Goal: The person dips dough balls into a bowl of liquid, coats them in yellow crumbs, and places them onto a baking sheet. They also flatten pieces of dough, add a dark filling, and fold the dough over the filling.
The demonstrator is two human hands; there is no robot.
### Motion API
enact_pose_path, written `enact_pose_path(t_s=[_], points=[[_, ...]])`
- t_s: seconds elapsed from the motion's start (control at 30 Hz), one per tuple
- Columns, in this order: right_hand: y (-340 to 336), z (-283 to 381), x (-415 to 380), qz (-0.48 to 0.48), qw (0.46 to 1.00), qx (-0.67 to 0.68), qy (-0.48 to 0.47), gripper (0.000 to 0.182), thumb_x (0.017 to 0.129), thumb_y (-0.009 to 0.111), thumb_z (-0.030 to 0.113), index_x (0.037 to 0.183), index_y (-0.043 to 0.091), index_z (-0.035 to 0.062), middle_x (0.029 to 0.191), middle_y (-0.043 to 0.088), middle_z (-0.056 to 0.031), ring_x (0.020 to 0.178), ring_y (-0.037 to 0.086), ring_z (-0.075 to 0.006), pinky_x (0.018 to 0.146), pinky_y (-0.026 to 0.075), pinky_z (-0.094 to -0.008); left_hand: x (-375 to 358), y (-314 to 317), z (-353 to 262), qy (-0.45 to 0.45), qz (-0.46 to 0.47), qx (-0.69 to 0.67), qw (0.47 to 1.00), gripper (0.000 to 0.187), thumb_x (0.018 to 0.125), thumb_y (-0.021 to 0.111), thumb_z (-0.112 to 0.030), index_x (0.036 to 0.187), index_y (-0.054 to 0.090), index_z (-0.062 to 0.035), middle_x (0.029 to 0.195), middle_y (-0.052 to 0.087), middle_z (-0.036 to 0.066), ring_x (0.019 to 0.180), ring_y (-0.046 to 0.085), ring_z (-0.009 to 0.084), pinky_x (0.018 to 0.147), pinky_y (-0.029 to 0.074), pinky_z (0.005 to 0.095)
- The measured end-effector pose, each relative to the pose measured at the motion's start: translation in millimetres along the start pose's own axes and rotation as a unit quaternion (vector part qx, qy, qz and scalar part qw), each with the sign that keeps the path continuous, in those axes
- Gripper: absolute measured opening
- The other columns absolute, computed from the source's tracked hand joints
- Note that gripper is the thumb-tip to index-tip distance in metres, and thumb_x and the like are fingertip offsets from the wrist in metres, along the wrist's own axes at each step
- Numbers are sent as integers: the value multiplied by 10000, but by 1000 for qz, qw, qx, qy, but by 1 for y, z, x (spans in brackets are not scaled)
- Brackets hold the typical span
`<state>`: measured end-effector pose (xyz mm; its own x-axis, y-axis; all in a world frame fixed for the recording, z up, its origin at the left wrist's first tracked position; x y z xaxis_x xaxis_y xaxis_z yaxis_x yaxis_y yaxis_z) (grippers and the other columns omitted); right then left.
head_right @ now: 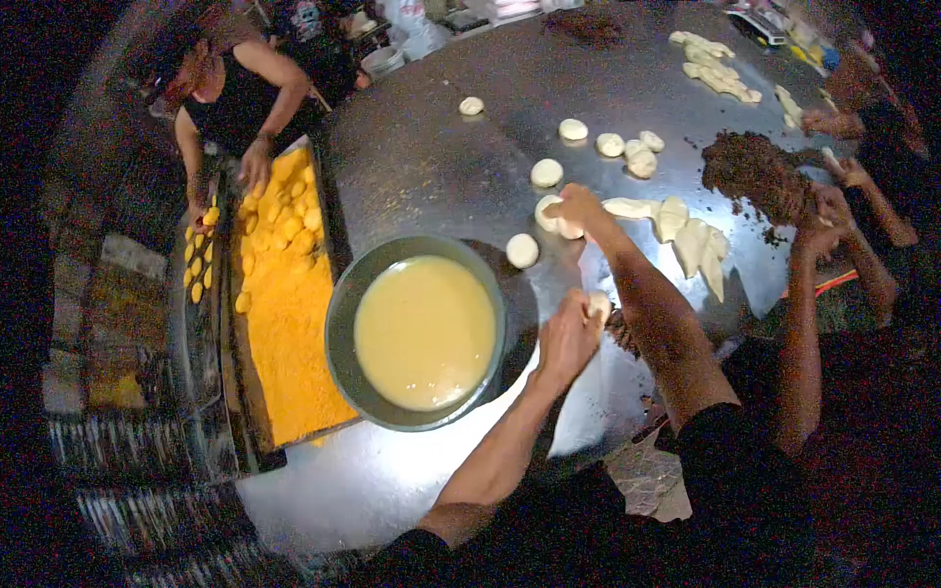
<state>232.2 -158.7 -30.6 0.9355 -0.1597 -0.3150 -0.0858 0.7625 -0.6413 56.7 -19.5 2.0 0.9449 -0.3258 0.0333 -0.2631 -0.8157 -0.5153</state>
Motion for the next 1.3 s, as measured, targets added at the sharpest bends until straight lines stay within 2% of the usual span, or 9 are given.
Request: enact_pose_path(t_s=[0.2,0.3,0.4,0.5,0.7,0.93,1.07,1.17,1.3], points=[[-20,94,-99,12,971,220,-87,306,669,740,202,902,632,36,817,611,-52,716,564,-137,603,456,-319,-85,-129,-41,13,-62,-34,997,272,760,706,-108,941,510,-57,794,608,146,669,617,236,589,487,333],[11,160,-160,80,956,94,-264,266,700,725,196,856,586,31,812,553,-36,742,530,-114,618,430,-257,-101,-217,-26,11,-152,57,987,242,811,660,-168,931,501,-31,840,585,168,647,605,301,554,466,417],[89,181,-184,12,893,-129,-431,292,688,671,235,873,566,36,913,593,-135,783,603,-294,674,482,-384,-80,-252,17,26,-130,251,959,218,782,638,-122,914,495,-24,858,589,197,710,611,360,596,483,450],[140,187,-199,65,923,-277,-259,336,686,653,239,959,579,58,964,603,-176,898,597,-378,775,478,-454,-72,-251,49,28,-79,286,955,196,787,606,-126,913,505,-17,881,589,217,757,610,386,644,493,475],[125,184,-208,-10,899,-260,-353,292,776,599,292,929,619,43,964,626,-189,914,601,-365,753,486,-454,-70,-248,78,48,-29,318,946,263,853,556,-254,887,587,5,882,611,251,837,606,418,703,486,485],[36,72,-90,-155,974,-167,6,408,826,539,429,882,651,41,929,626,-212,923,593,-381,786,474,-472,-60,-267,30,88,-61,291,951,216,819,610,-169,997,633,-48,994,614,194,872,615,358,746,503,420],[67,58,-81,-134,955,-262,-43,379,795,612,395,986,627,68,957,619,-215,937,596,-377,804,475,-464,11,-248,-5,115,-55,204,971,212,816,618,-188,952,641,-28,933,639,192,844,629,345,721,501,400],[65,47,-63,-36,985,-102,-133,485,790,627,349,1149,562,30,1063,613,-222,984,607,-349,820,486,-444,87,-216,-12,85,-19,113,990,252,822,603,-234,926,639,-8,920,646,199,842,626,352,731,499,406],[-63,20,-45,-206,974,97,-18,521,759,673,321,1170,510,47,1036,625,-211,1006,592,-361,844,467,-413,205,-139,16,84,68,165,980,331,831,569,-317,941,650,-16,931,649,211,894,620,371,782,487,427]])
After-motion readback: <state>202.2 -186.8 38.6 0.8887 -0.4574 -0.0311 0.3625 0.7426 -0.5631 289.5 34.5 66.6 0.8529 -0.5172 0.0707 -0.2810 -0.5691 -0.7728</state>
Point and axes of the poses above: each hand's wrist, its own x-axis towards the middle knuckle, its own y-axis out of the palm, z = x × y, the point moved 6 cm from there along x, towards the middle knuckle
